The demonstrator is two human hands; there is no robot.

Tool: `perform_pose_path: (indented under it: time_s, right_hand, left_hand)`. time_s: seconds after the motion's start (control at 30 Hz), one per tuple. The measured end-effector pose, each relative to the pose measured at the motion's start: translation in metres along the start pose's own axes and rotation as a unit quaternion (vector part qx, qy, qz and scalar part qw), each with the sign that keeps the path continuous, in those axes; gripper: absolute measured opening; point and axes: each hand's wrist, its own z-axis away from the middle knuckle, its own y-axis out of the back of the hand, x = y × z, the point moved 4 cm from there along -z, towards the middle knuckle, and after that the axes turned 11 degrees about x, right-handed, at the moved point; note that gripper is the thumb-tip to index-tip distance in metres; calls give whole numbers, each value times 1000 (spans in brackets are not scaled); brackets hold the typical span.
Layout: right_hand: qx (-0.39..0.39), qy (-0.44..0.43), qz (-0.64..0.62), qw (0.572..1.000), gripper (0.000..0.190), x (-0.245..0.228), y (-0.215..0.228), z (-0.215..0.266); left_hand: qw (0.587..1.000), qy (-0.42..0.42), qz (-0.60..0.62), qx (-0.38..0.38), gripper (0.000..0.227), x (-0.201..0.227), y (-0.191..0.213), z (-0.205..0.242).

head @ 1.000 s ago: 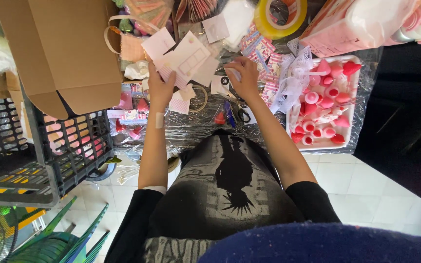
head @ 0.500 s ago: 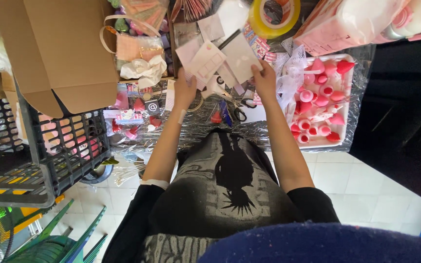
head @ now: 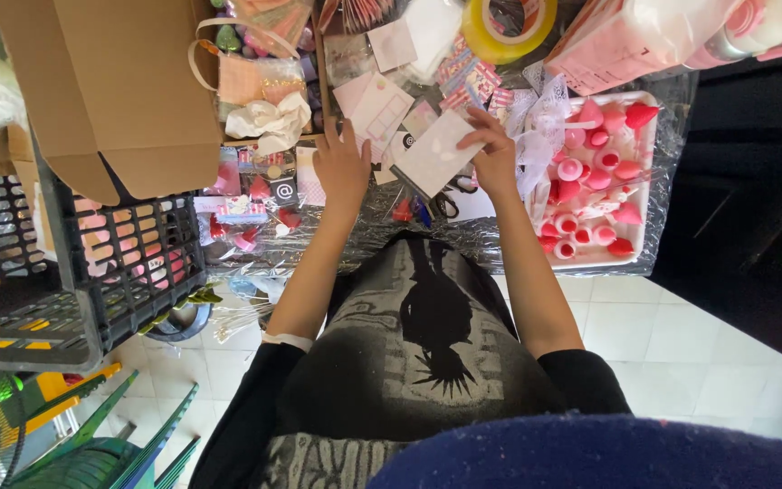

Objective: The person prepares decorative elements by handling small pink and white objects, placing items in small plastic bags, and using scissors to cut a piece of white lace.

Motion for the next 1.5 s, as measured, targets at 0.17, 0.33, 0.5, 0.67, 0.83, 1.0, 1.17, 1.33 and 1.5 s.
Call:
perform_pose_path:
  time_s: [0.17, 0.33, 0.5, 0.67, 0.83, 1.0, 1.17, 1.33, 1.5]
  right_hand:
    - [-52, -112, -50, 991, 28, 50, -9, 14]
    - [-80, -110, -74, 988, 23, 7, -34, 17]
    - [5, -172, 61, 983, 24, 3, -19, 35]
    - [-32, -84, 179, 980, 20, 19, 0, 76]
    - [-78, -103, 198, 972, 24, 20, -11, 97]
    - [-132, -103, 211, 963, 23, 43, -30, 99]
    - [-168, -89, 204, 960, 15, 57, -40, 96]
    - [-224, -221, -4, 949, 13, 49, -68, 94]
    - [-154, -242, -15, 958, 14, 54, -84, 86]
  left_hand:
    - [932, 92, 334, -106, 38, 6, -16, 23]
    - [634, 239, 661, -323, 44, 6, -51, 68]
    - [839, 246, 465, -141, 35, -31, -23, 68]
    - [866, 260, 419, -87, 31, -56, -16, 96]
    - [896, 267, 339, -102, 29, -66, -38, 131]
    - [804, 240, 524, -144, 29, -61, -88, 160]
    - [795, 266, 512, -188, 30, -59, -98, 162]
    - [713, 288, 612, -186, 33, -58, -125, 172]
    - [867, 21, 485, -116, 30, -50, -132, 186]
